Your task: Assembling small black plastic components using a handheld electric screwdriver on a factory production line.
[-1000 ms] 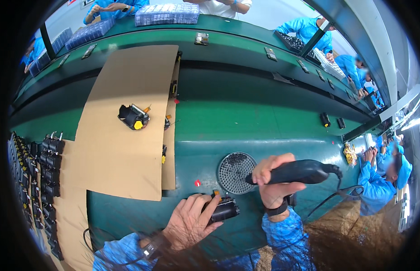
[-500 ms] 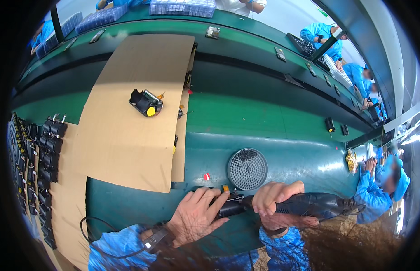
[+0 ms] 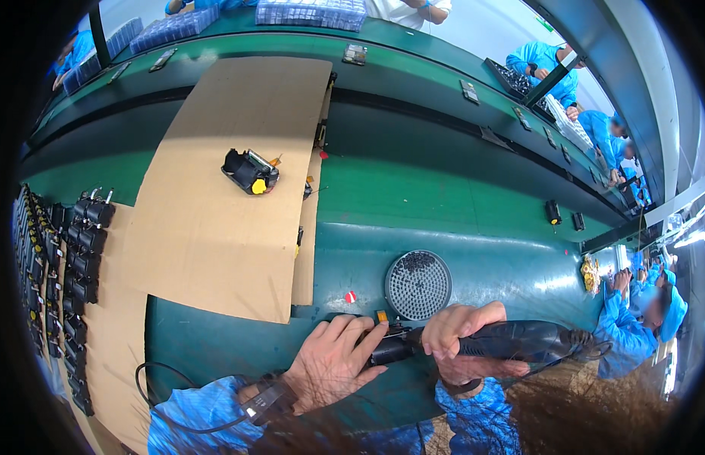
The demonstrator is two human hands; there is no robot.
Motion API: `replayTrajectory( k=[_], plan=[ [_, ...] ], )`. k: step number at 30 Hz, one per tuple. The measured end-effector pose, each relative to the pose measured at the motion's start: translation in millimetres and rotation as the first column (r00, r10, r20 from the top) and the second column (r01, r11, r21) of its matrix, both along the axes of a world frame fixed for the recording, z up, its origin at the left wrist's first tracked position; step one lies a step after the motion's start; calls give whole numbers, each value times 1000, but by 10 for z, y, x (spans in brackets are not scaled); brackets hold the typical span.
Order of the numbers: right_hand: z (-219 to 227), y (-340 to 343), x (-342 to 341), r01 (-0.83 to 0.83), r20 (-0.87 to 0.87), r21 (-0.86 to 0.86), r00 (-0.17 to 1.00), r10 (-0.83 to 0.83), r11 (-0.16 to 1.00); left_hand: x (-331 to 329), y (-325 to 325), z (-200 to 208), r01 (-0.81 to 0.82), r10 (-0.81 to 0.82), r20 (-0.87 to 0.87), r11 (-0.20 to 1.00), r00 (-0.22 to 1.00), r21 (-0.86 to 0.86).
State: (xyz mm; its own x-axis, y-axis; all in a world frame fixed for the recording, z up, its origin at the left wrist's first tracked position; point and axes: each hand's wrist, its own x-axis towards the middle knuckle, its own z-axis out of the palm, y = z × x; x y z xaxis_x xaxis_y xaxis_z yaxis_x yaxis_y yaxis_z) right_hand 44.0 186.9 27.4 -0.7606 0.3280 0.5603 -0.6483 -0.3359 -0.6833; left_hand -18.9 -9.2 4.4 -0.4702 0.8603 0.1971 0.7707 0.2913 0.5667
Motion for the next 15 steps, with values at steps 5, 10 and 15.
replayTrajectory(
  k=[5,10,15],
  plan=[
    [-4,-4,-34,-15,11,47,1000,14,999,11,8,-20,-8,8,7,1000,1000,-11],
    [-82,6,-39,-18,18,37,1000,17,999,1,7,20,0,0,-1,1000,1000,-20],
    [-72,5,-19,-68,12,95,998,67,993,13,1,13,-9,9,3,1000,1000,2]
  ],
)
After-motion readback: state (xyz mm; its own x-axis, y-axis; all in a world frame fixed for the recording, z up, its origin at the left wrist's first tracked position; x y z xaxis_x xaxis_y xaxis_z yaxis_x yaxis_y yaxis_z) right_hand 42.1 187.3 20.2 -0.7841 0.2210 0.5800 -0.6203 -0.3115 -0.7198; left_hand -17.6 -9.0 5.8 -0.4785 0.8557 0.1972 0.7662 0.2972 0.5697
